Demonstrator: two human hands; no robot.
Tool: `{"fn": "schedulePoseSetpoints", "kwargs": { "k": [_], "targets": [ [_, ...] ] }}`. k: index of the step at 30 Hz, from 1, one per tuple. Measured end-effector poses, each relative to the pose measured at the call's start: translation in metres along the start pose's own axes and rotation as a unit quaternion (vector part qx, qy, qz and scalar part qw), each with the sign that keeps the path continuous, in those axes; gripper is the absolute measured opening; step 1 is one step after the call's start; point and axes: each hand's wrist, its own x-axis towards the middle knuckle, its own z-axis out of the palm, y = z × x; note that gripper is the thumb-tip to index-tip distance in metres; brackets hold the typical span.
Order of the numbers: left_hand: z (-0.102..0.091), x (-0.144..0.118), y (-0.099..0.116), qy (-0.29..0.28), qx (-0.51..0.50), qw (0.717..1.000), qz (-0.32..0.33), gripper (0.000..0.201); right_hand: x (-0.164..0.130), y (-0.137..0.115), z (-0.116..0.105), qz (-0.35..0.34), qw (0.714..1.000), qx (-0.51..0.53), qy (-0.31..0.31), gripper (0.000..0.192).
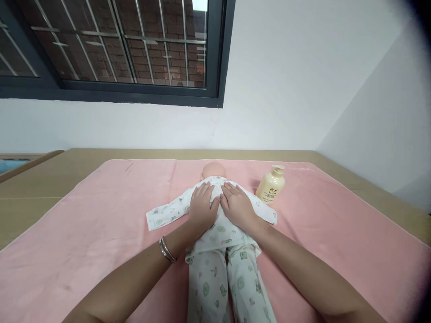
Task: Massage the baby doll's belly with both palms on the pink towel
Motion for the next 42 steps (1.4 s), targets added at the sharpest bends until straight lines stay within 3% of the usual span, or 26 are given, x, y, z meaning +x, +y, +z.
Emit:
{"fn": "schedulePoseSetpoints", "kwargs": {
  "k": [12, 21, 25, 28, 32, 35, 42],
  "targets": [
    [0.003, -0.001, -0.003, 0.015, 0.000, 1.000, 0.015, 0.037, 0.000, 0.000, 0.001, 0.000, 1.000, -0.007, -0.001, 0.044],
    [-0.003, -0.010, 0.006, 0.045, 0.050, 0.994, 0.090, 0.034, 0.012, 0.020, 0.004, -0.013, 0.994, 0.055, -0.099, 0.057],
    [-0.003, -0.004, 0.001, 0.036, 0.039, 0.998, 0.015, 0.036, 0.013, 0.017, 0.002, -0.009, 0.993, 0.051, -0.106, 0.057],
    [-0.003, 0.007, -0.008, -0.007, 0.025, 0.999, -0.045, 0.044, 0.003, 0.002, -0.003, 0.004, 0.996, 0.019, -0.087, 0.053],
    [-0.006, 0.016, -0.013, -0.051, 0.032, 0.998, -0.036, 0.049, -0.014, -0.020, -0.008, -0.004, 0.998, -0.050, -0.043, 0.050],
    [-0.009, 0.013, -0.007, -0.053, 0.063, 0.997, -0.003, 0.046, -0.014, -0.020, -0.008, -0.008, 0.998, -0.045, -0.035, 0.049],
    [-0.017, -0.015, 0.028, -0.040, 0.162, 0.985, 0.053, 0.041, 0.014, 0.018, 0.004, 0.019, 0.992, 0.094, -0.086, 0.053]
  ]
}}
